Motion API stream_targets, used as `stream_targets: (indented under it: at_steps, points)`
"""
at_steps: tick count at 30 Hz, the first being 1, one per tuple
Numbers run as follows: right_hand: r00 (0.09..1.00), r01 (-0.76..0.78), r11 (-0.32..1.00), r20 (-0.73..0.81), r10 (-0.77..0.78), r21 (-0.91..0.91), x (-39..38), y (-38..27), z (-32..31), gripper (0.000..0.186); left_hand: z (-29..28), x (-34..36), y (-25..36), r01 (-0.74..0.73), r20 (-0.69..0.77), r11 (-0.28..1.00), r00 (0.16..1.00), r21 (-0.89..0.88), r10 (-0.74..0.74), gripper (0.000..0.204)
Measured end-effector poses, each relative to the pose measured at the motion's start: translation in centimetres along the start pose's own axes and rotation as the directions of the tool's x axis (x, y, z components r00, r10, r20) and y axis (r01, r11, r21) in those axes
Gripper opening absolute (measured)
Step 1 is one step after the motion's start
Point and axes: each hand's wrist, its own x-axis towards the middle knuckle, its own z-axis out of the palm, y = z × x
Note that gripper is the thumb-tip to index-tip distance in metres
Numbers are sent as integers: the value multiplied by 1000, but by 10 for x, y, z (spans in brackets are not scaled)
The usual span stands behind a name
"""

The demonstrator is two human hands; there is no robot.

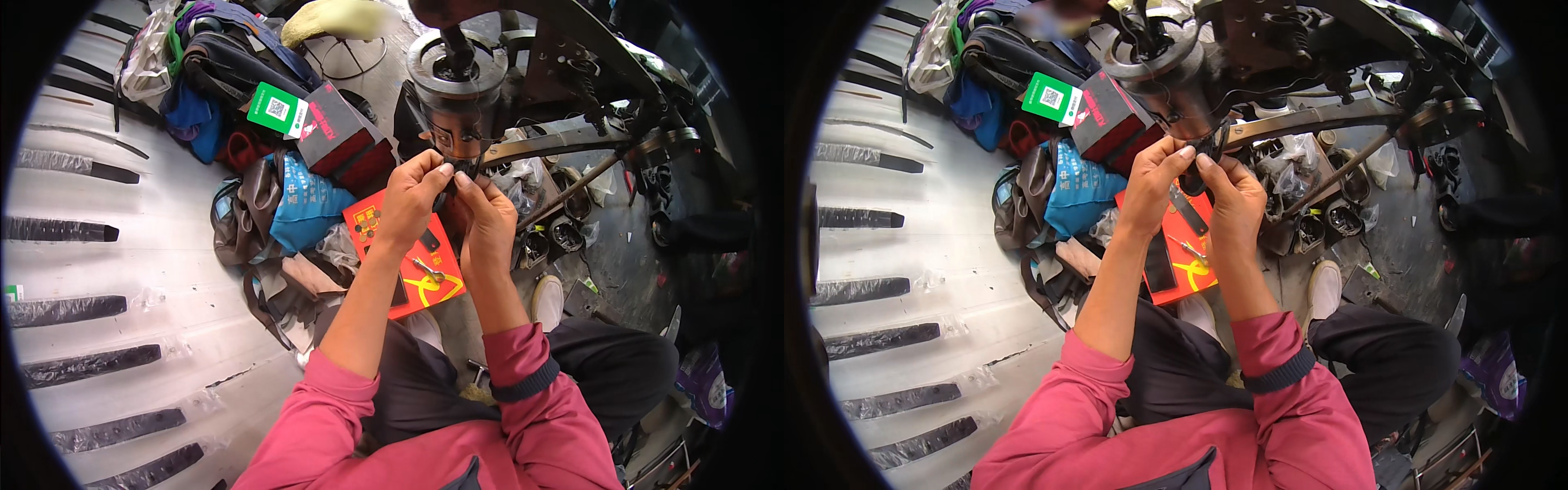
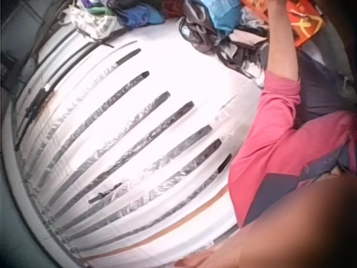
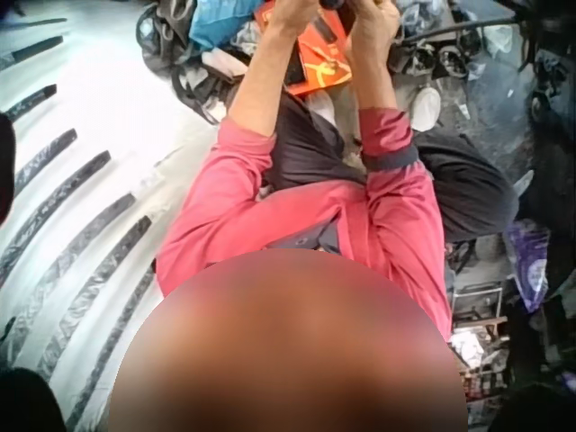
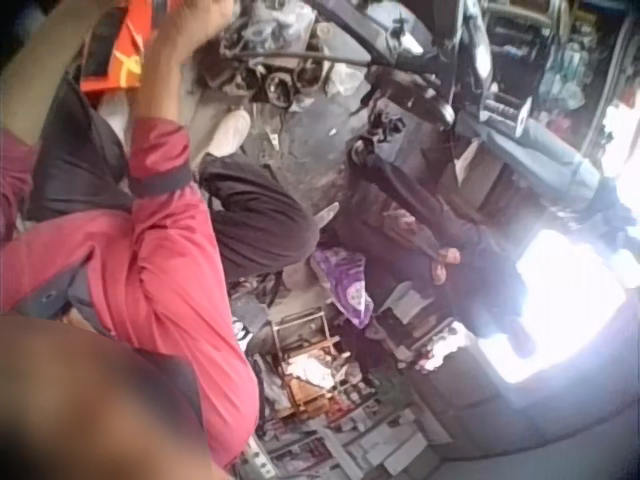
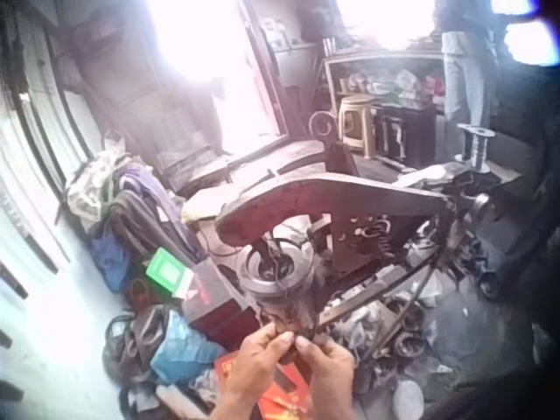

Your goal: The person uses a sewing machine to stitch a black bag, guiding the material under the needle and operating the machine with their right hand. They then inspect the stitched area and manipulate the bag by hand.

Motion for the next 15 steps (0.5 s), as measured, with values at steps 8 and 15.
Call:
stream_targets:
  at_steps: [8,15]
  points:
    - [998,-27,994,52,33,-107,1,-8,-3,10,3,0,-1,18,-29,1000,999,-22,-19,16]
    - [991,59,876,137,8,-478,-2,-39,-22,14,10,0,-2,58,-56,993,996,-103,-64,16]
